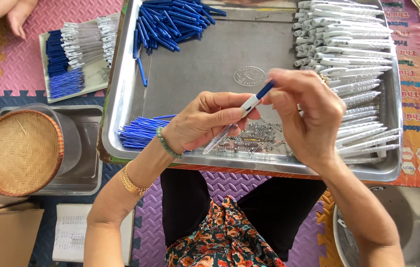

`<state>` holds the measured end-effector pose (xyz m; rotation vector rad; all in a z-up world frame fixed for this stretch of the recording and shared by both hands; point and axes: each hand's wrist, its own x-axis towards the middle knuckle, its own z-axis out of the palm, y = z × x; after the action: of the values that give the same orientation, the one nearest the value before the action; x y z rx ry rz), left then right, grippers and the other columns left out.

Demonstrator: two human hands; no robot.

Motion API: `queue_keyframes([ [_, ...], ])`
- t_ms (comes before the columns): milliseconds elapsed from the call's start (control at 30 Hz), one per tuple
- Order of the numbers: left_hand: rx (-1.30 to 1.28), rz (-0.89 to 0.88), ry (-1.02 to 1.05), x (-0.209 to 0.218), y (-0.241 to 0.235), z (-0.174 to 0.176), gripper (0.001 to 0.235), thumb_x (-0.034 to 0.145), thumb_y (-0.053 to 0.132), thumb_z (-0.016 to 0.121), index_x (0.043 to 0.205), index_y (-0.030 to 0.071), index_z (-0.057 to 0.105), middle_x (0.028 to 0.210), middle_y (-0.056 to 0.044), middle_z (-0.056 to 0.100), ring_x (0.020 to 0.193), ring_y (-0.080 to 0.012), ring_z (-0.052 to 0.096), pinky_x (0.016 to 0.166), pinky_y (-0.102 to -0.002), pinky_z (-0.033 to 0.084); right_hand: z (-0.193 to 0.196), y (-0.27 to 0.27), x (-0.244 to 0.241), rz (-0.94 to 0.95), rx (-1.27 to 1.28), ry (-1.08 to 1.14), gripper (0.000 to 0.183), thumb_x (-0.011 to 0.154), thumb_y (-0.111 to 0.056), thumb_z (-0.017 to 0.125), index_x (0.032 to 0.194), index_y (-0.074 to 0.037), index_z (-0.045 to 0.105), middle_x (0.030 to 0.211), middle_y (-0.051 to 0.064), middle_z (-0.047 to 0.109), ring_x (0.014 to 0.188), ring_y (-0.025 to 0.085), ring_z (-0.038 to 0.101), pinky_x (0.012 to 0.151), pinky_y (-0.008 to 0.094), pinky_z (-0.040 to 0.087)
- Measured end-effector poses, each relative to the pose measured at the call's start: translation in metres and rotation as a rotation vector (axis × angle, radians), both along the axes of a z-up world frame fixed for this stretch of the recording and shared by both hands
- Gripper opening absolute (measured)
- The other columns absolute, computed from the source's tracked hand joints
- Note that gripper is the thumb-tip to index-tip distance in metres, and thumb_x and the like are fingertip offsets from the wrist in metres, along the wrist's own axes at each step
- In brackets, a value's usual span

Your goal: The person assembles ballpoint pens by hand. They pick up a blue ink refill and insert it into a white pen barrel, then pick up and attach a small silver metal clip to the side of the barrel.

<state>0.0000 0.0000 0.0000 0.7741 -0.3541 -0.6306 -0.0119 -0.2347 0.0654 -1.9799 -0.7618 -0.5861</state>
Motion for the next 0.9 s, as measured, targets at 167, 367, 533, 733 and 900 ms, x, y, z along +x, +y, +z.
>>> queue_keyframes([
  [167,-0.060,0.011,0.016,-0.006,-0.009,0.005,0.045,0.114,0.011,0.073,0.156,-0.002,0.065,0.129,-0.014,0.078,0.099,-0.0165,0.067,0.087,-0.029,0.059,-0.014,0.002,-0.010,0.009,-0.038,0.015,0.020,0.120,-0.008,0.060,0.137,-0.001,0.069,0.128,0.025,0.074,0.111,0.034,0.076,0.095,0.043,0.061],
  [367,-0.066,0.003,0.051,-0.007,-0.018,0.007,0.046,0.115,0.015,0.071,0.157,-0.002,0.063,0.131,-0.014,0.078,0.101,-0.0143,0.064,0.085,-0.027,0.057,-0.008,-0.007,-0.014,0.031,-0.021,0.119,0.025,0.123,-0.014,0.053,0.140,-0.003,0.069,0.136,0.020,0.073,0.112,0.028,0.076,0.101,0.040,0.059],
  [533,-0.052,0.026,0.070,-0.012,-0.025,0.002,0.048,0.113,0.014,0.072,0.157,-0.002,0.063,0.127,-0.016,0.079,0.099,-0.0149,0.067,0.083,-0.027,0.061,-0.019,-0.008,-0.016,0.009,-0.019,0.070,0.031,0.123,-0.019,0.052,0.142,-0.002,0.069,0.135,0.023,0.073,0.106,0.028,0.077,0.096,0.041,0.060],
  [733,-0.093,0.151,0.089,-0.022,-0.042,0.000,0.046,0.109,0.008,0.073,0.152,-0.006,0.063,0.119,-0.024,0.079,0.100,-0.0177,0.077,0.082,-0.028,0.071,-0.026,-0.013,-0.022,0.141,0.063,0.087,0.036,0.115,-0.011,0.060,0.147,0.002,0.068,0.127,0.021,0.074,0.107,0.033,0.080,0.089,0.046,0.062],
  [900,-0.103,0.322,-0.122,-0.023,-0.053,0.010,0.047,0.114,0.012,0.071,0.156,-0.005,0.059,0.128,-0.021,0.077,0.112,-0.0188,0.078,0.098,-0.028,0.069,-0.051,-0.019,-0.042,0.286,0.290,0.296,0.061,0.118,-0.013,0.044,0.174,0.000,0.023,0.143,0.025,0.065,0.116,0.032,0.075,0.094,0.043,0.063],
])
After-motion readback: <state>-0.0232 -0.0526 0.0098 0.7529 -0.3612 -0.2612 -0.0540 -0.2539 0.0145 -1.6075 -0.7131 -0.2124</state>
